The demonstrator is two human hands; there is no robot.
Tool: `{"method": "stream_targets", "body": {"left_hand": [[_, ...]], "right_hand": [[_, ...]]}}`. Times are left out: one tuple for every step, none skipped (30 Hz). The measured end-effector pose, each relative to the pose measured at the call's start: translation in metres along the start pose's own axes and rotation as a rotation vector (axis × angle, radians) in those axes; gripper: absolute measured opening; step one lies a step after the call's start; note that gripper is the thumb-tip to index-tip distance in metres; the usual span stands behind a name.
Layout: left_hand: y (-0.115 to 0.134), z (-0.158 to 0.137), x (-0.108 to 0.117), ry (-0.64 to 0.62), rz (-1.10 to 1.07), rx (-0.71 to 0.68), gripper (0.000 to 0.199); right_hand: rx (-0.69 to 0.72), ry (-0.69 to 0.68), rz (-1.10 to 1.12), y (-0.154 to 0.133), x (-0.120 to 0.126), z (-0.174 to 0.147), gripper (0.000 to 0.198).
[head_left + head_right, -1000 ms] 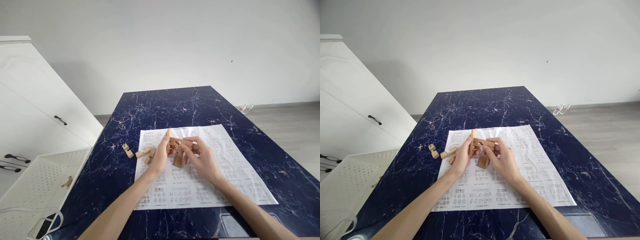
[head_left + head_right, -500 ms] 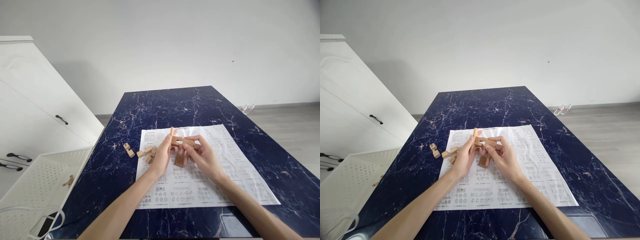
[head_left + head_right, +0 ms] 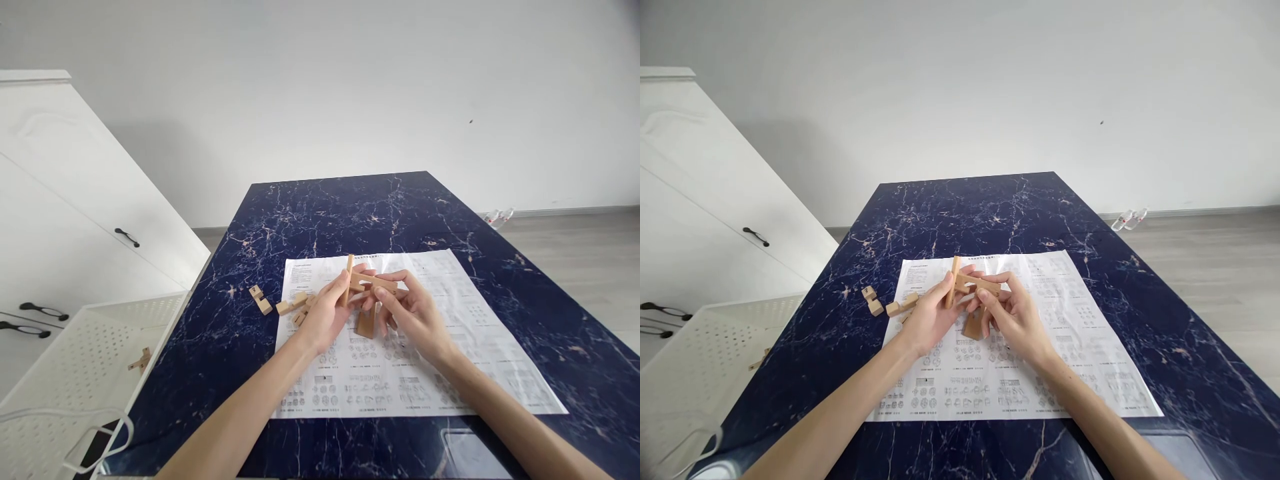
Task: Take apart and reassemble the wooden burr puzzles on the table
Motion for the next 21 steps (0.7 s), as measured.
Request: {"method": "stream_targets", "body": {"left_hand": [[0.0,0.0,-0.001,-0.013,-0.004,0.004,0.042],[-0.001,0.0,-0.002,-0.018,-0.014,0.009,0.042],[-0.001,-0.001,-0.002,-0.015,-0.028,0.012,0.042],[-0.001,-0.001,-0.003,-0.004,-0.045,0.014,0.041],[-0.002,-0.002,-0.003,0.008,-0.062,0.013,0.04],[-0.001,-0.002,-0.003,0.018,-0.076,0.011,0.039],[-0.001,-0.003,-0.004,0.021,-0.086,0.01,0.039],[0.0,-0.003,-0.005,0.016,-0.091,0.015,0.039],[0.0,-0.003,-0.007,0.002,-0.091,0.024,0.039],[0.001,-0.003,-0.008,-0.013,-0.088,0.033,0.039],[0.001,-0.003,-0.009,-0.029,-0.083,0.04,0.039],[0.002,-0.003,-0.01,-0.043,-0.078,0.042,0.039],[0.003,-0.002,-0.01,-0.056,-0.073,0.041,0.039],[0.003,-0.002,-0.01,-0.066,-0.068,0.038,0.039],[0.003,-0.002,-0.011,-0.073,-0.065,0.033,0.039],[0.003,-0.002,-0.011,-0.077,-0.064,0.027,0.04],[0.003,-0.003,-0.012,-0.077,-0.065,0.02,0.04],[0.003,-0.003,-0.012,-0.072,-0.067,0.013,0.041],[0.003,-0.003,-0.013,-0.066,-0.07,0.008,0.041],[0.003,-0.003,-0.013,-0.059,-0.074,0.005,0.041],[0.003,-0.003,-0.013,-0.054,-0.078,0.005,0.041]], "right_hand": [[-0.003,0.002,-0.002,0.0,0.0,0.0,0.027],[-0.007,0.008,-0.004,0.0,0.0,-0.001,0.028],[-0.008,0.015,-0.007,0.0,-0.001,-0.001,0.028],[-0.006,0.024,-0.011,0.0,-0.001,-0.002,0.029],[-0.002,0.036,-0.016,-0.001,-0.001,-0.002,0.03],[0.004,0.048,-0.019,-0.002,-0.002,-0.003,0.03],[0.008,0.055,-0.019,-0.002,-0.002,-0.003,0.029],[0.008,0.052,-0.016,-0.003,-0.002,-0.004,0.028],[0.003,0.042,-0.011,-0.003,-0.003,-0.003,0.027],[-0.003,0.025,-0.003,-0.004,-0.003,-0.003,0.027],[-0.01,0.006,0.006,-0.005,-0.004,-0.003,0.027],[-0.014,-0.011,0.013,-0.005,-0.004,-0.003,0.026],[-0.015,-0.02,0.018,-0.006,-0.004,-0.002,0.026],[-0.012,-0.021,0.019,-0.007,-0.003,-0.002,0.026],[-0.009,-0.015,0.017,-0.008,-0.003,-0.002,0.027],[-0.005,-0.004,0.013,-0.008,-0.003,-0.002,0.028],[-0.003,0.009,0.009,-0.008,-0.003,-0.002,0.028],[-0.001,0.023,0.007,-0.008,-0.002,-0.002,0.029],[-0.001,0.035,0.008,-0.008,-0.003,-0.002,0.03],[0.0,0.041,0.011,-0.007,-0.003,-0.002,0.03],[0.001,0.041,0.017,-0.007,-0.003,-0.002,0.03]]}}
Point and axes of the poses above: each hand's wrist, its own z-axis towards the middle knuckle, its own x-axis out of the back of the hand, y = z × x, the point moved 7 cm from there along z, towards the middle knuckle, and after that the axes turned 10 degrees about z, right-handed, at the moved point
